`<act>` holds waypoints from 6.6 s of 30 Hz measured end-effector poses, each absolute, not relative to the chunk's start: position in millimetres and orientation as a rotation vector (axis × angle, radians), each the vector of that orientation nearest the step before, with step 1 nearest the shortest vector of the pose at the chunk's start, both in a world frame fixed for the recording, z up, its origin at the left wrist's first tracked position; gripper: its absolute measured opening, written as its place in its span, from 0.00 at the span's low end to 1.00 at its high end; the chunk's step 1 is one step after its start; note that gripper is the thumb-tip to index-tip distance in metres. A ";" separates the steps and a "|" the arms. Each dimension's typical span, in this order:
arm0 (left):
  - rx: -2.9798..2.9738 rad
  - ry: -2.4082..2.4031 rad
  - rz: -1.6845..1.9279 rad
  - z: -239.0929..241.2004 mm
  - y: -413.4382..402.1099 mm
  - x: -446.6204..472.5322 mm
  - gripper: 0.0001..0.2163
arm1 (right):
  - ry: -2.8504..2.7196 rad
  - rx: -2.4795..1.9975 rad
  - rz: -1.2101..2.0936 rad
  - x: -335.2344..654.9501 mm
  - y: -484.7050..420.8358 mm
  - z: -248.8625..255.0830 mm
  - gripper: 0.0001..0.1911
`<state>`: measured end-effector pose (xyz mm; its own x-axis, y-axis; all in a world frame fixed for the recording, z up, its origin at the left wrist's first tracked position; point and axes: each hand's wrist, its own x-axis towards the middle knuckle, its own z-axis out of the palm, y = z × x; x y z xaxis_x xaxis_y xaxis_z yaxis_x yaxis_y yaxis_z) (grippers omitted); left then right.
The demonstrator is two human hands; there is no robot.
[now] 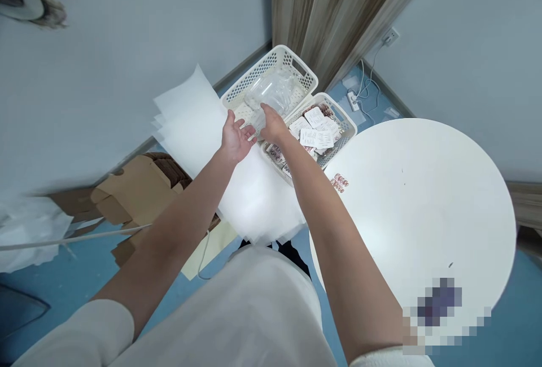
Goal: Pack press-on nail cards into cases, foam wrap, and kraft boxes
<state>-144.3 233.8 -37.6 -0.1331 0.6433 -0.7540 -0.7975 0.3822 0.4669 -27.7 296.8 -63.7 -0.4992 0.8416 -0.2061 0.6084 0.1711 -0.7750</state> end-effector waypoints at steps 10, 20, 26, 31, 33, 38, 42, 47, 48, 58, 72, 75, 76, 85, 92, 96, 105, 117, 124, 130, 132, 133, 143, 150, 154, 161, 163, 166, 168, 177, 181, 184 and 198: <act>-0.198 1.145 1.320 -25.8 208.6 -116.0 0.24 | -1.949 -1.397 0.997 -14.7 275.9 -54.4 0.27; 0.015 1.026 1.169 -13.1 152.3 -47.2 0.16 | -1.481 -1.613 0.948 60.7 200.3 -6.6 0.21; 0.476 1.146 1.039 -3.2 111.3 -10.9 0.16 | -1.138 -1.501 1.078 136.0 109.9 32.0 0.22; 0.882 1.012 0.744 18.7 68.4 37.9 0.19 | -0.969 -1.446 1.128 200.6 17.3 43.2 0.24; 0.948 0.945 0.638 26.0 45.3 62.6 0.18 | -0.882 -1.435 1.128 225.2 -20.0 43.3 0.24; 0.983 0.879 0.511 33.4 -10.8 121.8 0.14 | -0.589 -1.340 1.172 280.5 -101.8 42.7 0.19; 0.996 0.862 0.455 32.5 -43.2 158.1 0.14 | -0.500 -1.328 1.229 311.9 -148.6 34.1 0.23; 1.049 0.947 0.427 20.9 -71.2 190.5 0.14 | -0.475 -1.401 1.172 328.3 -177.5 11.1 0.20; 1.090 1.008 0.452 17.9 -76.3 195.1 0.15 | -0.467 -1.427 1.144 329.6 -180.0 7.3 0.18; 1.264 0.915 0.467 22.2 -116.7 219.7 0.16 | -0.696 -1.753 0.683 324.3 -183.0 6.5 0.13; 0.844 0.852 0.323 18.1 -77.0 201.8 0.16 | -0.663 -1.783 0.708 329.3 -183.1 14.4 0.21; 0.874 0.810 0.266 15.2 -70.9 197.6 0.15 | -0.503 -1.626 0.982 337.6 -180.5 10.3 0.23; 0.897 0.793 0.249 13.6 -69.7 196.6 0.16 | -0.481 -1.572 1.050 338.8 -179.4 9.4 0.23; 1.152 0.758 0.237 -1.2 -60.3 187.3 0.25 | -0.354 -1.543 1.051 333.7 -174.3 8.8 0.23; 1.753 0.612 0.221 2.6 -58.6 179.4 0.51 | -0.348 -1.526 1.064 331.1 -172.7 7.8 0.25; 1.870 0.630 0.263 3.2 -55.9 181.5 0.42 | -0.431 -1.569 1.064 330.5 -172.8 3.7 0.27; 1.830 0.590 0.254 7.3 -50.7 175.7 0.35 | -1.253 -1.677 0.929 350.8 -183.8 14.7 0.39; 1.732 0.573 0.286 -0.6 -56.2 174.9 0.42 | -1.527 -1.674 0.784 356.6 -180.8 14.5 0.25; 1.615 0.566 0.262 -5.0 -60.9 179.4 0.39 | -1.527 -1.640 0.702 364.1 -185.8 12.5 0.24; 1.543 0.534 0.279 0.1 -65.1 187.4 0.37 | -1.507 -1.624 0.697 371.5 -188.4 12.2 0.24; 1.497 0.533 0.270 1.4 -66.7 188.9 0.36 | -1.458 -1.623 0.727 371.2 -189.6 12.4 0.24; 1.477 0.537 0.259 1.8 -67.4 189.4 0.36 | -1.421 -1.616 0.746 370.8 -190.2 12.5 0.24; 1.210 0.586 0.206 5.2 -71.8 201.0 0.36 | -1.196 -1.569 0.983 384.1 -183.7 16.7 0.22; 1.169 0.887 0.228 -7.1 -79.0 205.4 0.20 | -1.163 -1.573 1.070 387.8 -186.3 10.9 0.21; 1.208 0.945 0.239 -13.6 -84.1 203.0 0.18 | -1.069 -1.705 1.051 389.4 -181.1 6.3 0.16; 1.215 0.943 0.289 -22.3 -89.0 199.0 0.20 | -0.811 -1.644 1.133 384.9 -164.6 -11.4 0.18; 1.214 0.942 0.295 -25.5 -91.3 198.1 0.20 | -0.712 -1.619 1.185 383.2 -162.6 -17.8 0.20; 1.198 0.972 0.314 -30.6 -95.8 197.1 0.20 | -0.627 -1.626 1.256 380.2 -163.2 -26.5 0.22; 1.177 0.995 0.319 -34.0 -98.5 196.7 0.20 | -0.592 -1.626 1.291 377.3 -167.1 -32.2 0.23; 1.158 1.118 0.323 -48.0 -98.3 203.7 0.21 | -0.710 -1.768 1.149 359.5 -205.5 -55.4 0.28; 1.168 1.153 0.325 -56.4 -91.3 213.0 0.19 | -0.799 -1.768 1.150 360.8 -200.6 -63.1 0.29; 1.188 1.188 0.338 -63.9 -83.0 221.1 0.19 | -0.805 -1.775 1.173 366.5 -188.7 -69.2 0.28; 1.495 1.304 0.262 -93.4 -52.1 245.0 0.19 | -0.876 -1.889 1.201 386.0 -146.8 -94.3 0.28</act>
